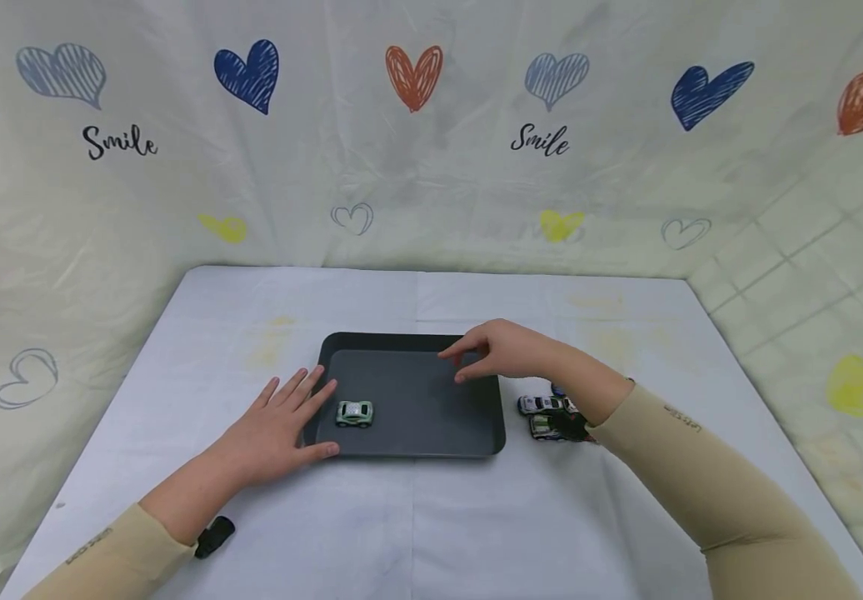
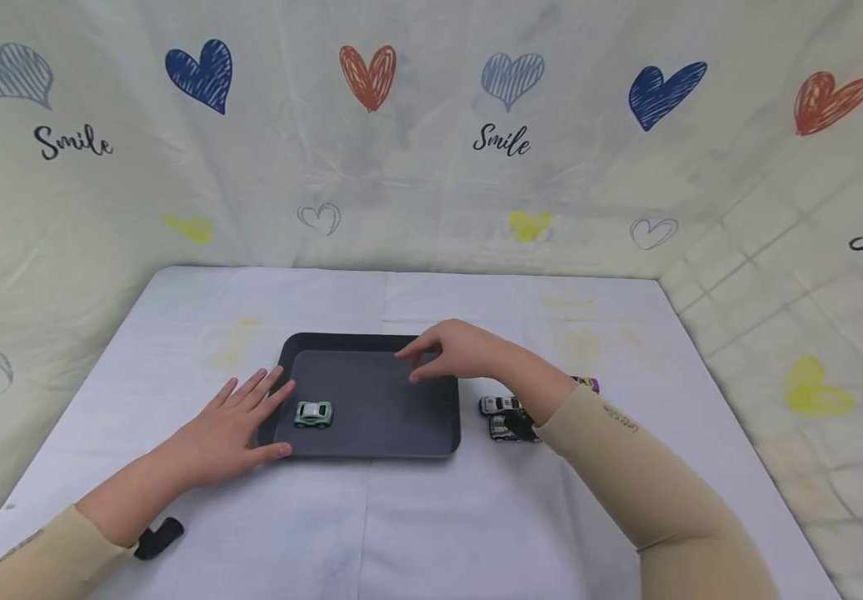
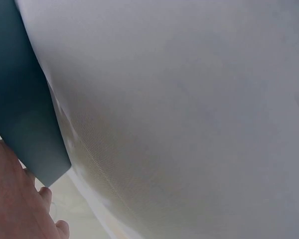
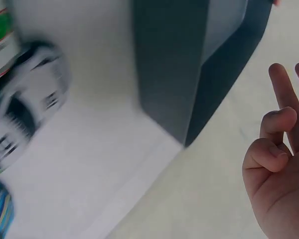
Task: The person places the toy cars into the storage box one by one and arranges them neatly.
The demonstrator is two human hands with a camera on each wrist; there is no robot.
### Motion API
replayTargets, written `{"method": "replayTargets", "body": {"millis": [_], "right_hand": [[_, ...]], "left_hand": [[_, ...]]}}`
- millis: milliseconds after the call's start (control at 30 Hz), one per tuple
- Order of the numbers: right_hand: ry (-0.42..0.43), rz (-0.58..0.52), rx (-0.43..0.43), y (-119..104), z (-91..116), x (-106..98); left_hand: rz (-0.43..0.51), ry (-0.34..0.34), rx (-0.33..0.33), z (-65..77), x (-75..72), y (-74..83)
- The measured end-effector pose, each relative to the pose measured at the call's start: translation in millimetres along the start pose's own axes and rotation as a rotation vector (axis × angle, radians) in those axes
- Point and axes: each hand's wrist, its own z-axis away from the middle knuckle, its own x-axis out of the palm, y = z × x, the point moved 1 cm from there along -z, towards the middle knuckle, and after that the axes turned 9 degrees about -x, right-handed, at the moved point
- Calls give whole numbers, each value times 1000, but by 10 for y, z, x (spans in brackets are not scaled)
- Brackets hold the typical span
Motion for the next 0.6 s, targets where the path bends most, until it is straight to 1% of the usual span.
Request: {"method": "replayTargets", "body": {"millis": [133,300,467,600], "right_hand": [[23,-4,51,96,242,-60],[3,8,119,260,510,-79],[-25,36,168,418,712,-84],[-36,46,189,477,815,-105]], "left_hand": [[-5,-20,-11,-6,2,-2],[-1,-33,-17,-14,-2,-13],[-1,-35,-12,-16,3,-18],[6,-34,-10,-17,19,-30]]}}
